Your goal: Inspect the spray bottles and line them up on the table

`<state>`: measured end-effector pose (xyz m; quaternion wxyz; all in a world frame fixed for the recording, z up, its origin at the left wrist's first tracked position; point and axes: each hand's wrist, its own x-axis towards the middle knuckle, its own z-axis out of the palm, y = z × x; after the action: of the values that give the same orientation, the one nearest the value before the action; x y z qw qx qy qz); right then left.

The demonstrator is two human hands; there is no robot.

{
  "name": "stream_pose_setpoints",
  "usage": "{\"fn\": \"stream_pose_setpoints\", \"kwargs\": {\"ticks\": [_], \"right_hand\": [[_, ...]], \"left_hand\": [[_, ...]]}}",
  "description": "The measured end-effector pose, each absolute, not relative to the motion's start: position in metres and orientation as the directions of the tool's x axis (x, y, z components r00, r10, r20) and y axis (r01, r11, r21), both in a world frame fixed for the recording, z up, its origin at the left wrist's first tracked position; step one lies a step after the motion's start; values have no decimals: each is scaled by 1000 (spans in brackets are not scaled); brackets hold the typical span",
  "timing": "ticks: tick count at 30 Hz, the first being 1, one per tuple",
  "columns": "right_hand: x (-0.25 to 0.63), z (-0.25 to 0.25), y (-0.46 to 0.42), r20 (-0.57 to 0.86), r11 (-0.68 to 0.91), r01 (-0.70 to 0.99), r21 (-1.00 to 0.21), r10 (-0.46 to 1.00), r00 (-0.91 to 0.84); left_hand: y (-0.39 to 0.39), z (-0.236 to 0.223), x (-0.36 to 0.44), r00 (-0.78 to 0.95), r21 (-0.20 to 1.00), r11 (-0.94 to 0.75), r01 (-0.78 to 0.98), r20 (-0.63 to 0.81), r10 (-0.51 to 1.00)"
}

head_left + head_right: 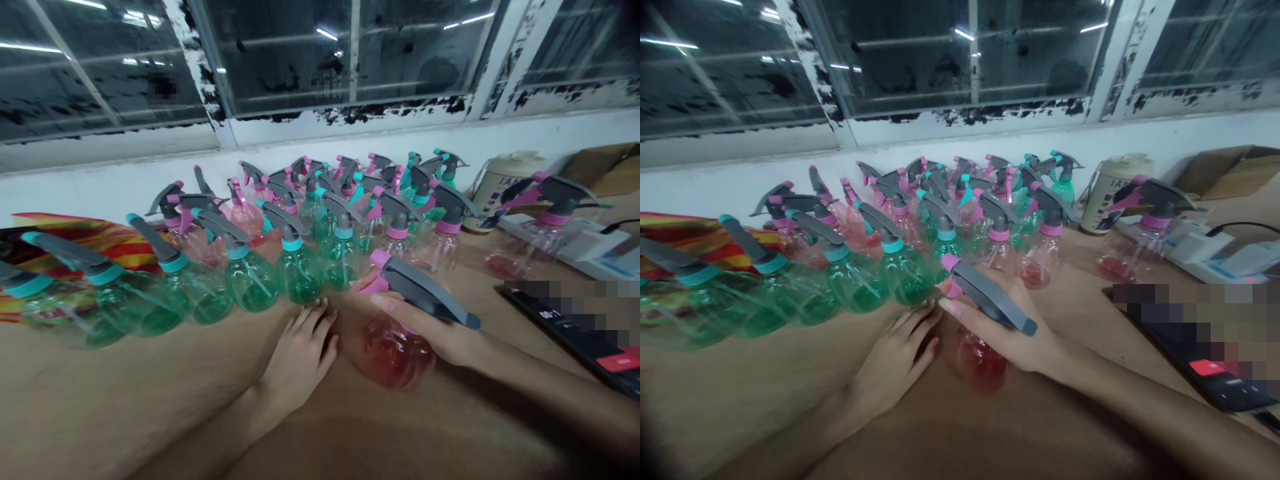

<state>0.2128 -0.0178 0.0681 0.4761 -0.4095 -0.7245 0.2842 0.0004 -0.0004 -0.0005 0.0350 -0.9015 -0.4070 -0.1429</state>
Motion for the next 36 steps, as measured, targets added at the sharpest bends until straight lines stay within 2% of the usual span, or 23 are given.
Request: {"fn": "stream_pose_setpoints", "kwargs": {"ticks": [5,12,21,30,36], "right_hand": [[212,70,-18,481,519,345,-782,855,-196],[212,68,-15,446,492,279,-824,869,-214],[214,65,-16,402,458,293,-839,886,-233],[209,73,-19,473,511,283,-812,859,-196],[205,71,-19,466,487,318,-814,873,-145]], "left_hand": [[0,0,0,630,53,-673,738,303,715],[0,-3,-1,627,58,-679,732,334,704],[1,-2,-1,626,40,-671,741,320,711],[2,-2,-1,628,40,-672,739,319,710],[2,-3,0,632,42,-673,738,306,712]]}}
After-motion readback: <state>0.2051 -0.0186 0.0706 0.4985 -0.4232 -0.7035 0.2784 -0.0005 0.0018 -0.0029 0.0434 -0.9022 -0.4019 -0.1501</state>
